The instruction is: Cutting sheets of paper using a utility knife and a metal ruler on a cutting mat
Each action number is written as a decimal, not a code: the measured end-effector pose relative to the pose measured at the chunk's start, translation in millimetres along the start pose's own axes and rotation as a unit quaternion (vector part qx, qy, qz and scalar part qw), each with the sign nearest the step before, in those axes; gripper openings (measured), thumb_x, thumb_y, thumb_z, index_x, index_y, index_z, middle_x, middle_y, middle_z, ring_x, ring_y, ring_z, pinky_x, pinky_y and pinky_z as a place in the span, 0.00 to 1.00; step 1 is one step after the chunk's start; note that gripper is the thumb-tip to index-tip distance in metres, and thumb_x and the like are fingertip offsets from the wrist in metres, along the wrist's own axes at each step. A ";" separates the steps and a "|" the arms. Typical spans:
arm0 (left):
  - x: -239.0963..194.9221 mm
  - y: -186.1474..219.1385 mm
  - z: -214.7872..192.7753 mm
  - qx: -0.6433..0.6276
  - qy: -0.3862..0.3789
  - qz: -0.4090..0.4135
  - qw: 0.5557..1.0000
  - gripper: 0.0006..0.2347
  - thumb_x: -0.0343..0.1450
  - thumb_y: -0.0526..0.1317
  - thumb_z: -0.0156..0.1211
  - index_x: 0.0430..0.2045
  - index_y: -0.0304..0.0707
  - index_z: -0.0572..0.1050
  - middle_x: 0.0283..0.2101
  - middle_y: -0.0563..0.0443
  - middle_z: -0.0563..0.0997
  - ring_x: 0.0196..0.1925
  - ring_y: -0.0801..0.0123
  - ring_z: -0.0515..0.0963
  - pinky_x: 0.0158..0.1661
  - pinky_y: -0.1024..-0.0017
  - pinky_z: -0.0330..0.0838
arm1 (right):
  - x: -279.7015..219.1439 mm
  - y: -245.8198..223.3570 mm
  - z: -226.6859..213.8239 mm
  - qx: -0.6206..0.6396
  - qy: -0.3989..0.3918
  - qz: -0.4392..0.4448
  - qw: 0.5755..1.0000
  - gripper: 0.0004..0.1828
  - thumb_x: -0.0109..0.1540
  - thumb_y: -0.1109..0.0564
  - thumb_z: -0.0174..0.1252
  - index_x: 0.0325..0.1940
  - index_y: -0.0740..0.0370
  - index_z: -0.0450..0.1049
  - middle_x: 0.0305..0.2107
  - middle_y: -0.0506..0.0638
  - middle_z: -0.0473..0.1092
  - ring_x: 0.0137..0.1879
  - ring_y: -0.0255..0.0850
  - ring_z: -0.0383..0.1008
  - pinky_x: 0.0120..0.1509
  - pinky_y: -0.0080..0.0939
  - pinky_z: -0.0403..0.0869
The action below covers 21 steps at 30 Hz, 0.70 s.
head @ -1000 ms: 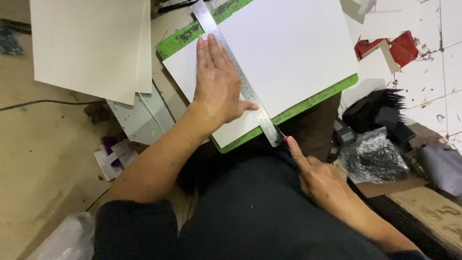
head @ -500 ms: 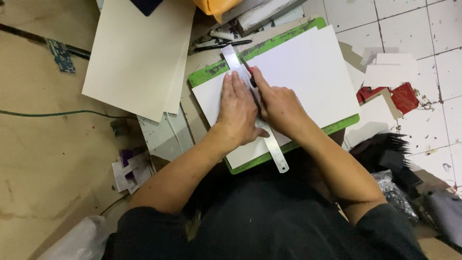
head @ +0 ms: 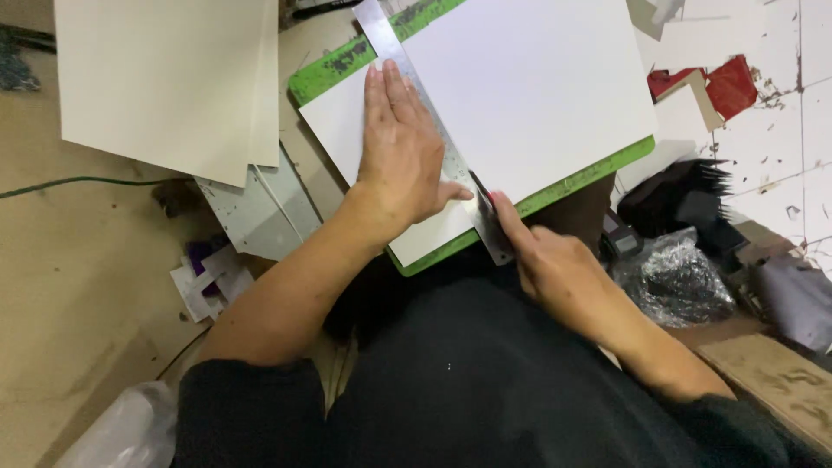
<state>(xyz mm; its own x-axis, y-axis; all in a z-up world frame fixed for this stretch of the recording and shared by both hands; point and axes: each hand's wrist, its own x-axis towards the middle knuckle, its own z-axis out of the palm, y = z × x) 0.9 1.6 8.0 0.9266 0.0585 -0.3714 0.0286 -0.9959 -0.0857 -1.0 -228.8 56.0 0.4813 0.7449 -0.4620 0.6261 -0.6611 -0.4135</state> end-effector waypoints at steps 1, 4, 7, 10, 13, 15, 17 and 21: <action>-1.6 0.6 1.2 -0.001 -0.003 0.004 1.000 0.64 0.54 0.81 0.57 0.65 0.07 0.56 0.69 0.07 0.54 0.74 0.22 0.51 0.71 0.34 0.27 | -18.8 0.9 6.9 0.003 -0.002 0.004 1.000 0.38 0.65 0.62 0.44 0.81 0.61 0.46 0.22 0.68 0.72 0.33 0.68 0.78 0.37 0.62 0.76; -2.6 -1.5 -2.1 -0.006 -0.002 0.006 1.000 0.64 0.55 0.81 0.58 0.65 0.06 0.57 0.68 0.05 0.54 0.75 0.22 0.50 0.71 0.35 0.25 | -55.6 4.8 21.3 -0.033 -0.076 0.090 0.992 0.42 0.64 0.57 0.45 0.83 0.49 0.44 0.28 0.63 0.75 0.33 0.64 0.80 0.36 0.58 0.78; -4.5 -2.3 -9.0 -0.015 0.002 0.004 1.000 0.63 0.55 0.81 0.58 0.65 0.06 0.57 0.67 0.04 0.55 0.74 0.22 0.52 0.70 0.34 0.28 | -59.8 7.1 14.1 -0.035 -0.068 0.094 0.993 0.44 0.63 0.59 0.45 0.84 0.46 0.43 0.27 0.59 0.74 0.31 0.62 0.80 0.34 0.58 0.78; -6.5 -3.0 -12.6 -0.001 -0.014 0.000 1.000 0.62 0.57 0.81 0.55 0.65 0.09 0.57 0.67 0.05 0.56 0.74 0.24 0.53 0.70 0.35 0.30 | -49.0 3.0 -17.5 0.002 -0.067 0.066 0.996 0.43 0.62 0.61 0.43 0.83 0.48 0.45 0.28 0.64 0.76 0.35 0.68 0.79 0.36 0.65 0.74; -4.8 -0.5 -10.7 0.006 -0.016 -0.012 1.000 0.63 0.55 0.82 0.57 0.66 0.10 0.55 0.69 0.07 0.55 0.75 0.25 0.52 0.72 0.36 0.30 | -10.5 -0.9 -28.2 0.024 0.151 0.004 0.988 0.37 0.67 0.58 0.48 0.81 0.47 0.53 0.29 0.65 0.74 0.37 0.66 0.77 0.34 0.65 0.70; -4.5 1.2 -10.1 0.020 -0.017 -0.004 1.000 0.64 0.54 0.82 0.57 0.65 0.10 0.56 0.68 0.09 0.56 0.74 0.26 0.52 0.72 0.37 0.32 | 31.8 -4.9 -33.9 0.042 0.151 -0.030 0.987 0.34 0.70 0.56 0.44 0.82 0.49 0.49 0.29 0.67 0.75 0.38 0.71 0.77 0.39 0.67 0.72; -2.7 1.0 -10.4 0.009 -0.013 -0.010 1.000 0.64 0.53 0.82 0.58 0.65 0.09 0.56 0.68 0.09 0.56 0.74 0.26 0.52 0.72 0.37 0.32 | 76.9 -2.5 -31.3 0.031 0.160 -0.049 0.985 0.34 0.69 0.57 0.44 0.81 0.51 0.50 0.28 0.66 0.75 0.38 0.69 0.78 0.41 0.67 0.73; 1.3 3.0 -4.0 0.026 -0.014 0.002 1.000 0.64 0.53 0.82 0.58 0.64 0.07 0.56 0.67 0.09 0.57 0.74 0.24 0.53 0.71 0.35 0.34 | 135.4 -9.1 -33.3 0.027 0.165 -0.075 0.983 0.32 0.69 0.60 0.43 0.79 0.56 0.52 0.28 0.66 0.76 0.38 0.67 0.80 0.44 0.65 0.74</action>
<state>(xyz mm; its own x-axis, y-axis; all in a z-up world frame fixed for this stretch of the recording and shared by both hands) 3.6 -1.6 11.0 0.9157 0.0582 -0.3976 0.0057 -0.9912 -0.1320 78.9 -119.0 23.3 0.5653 0.8167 -0.1162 0.6762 -0.5394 -0.5018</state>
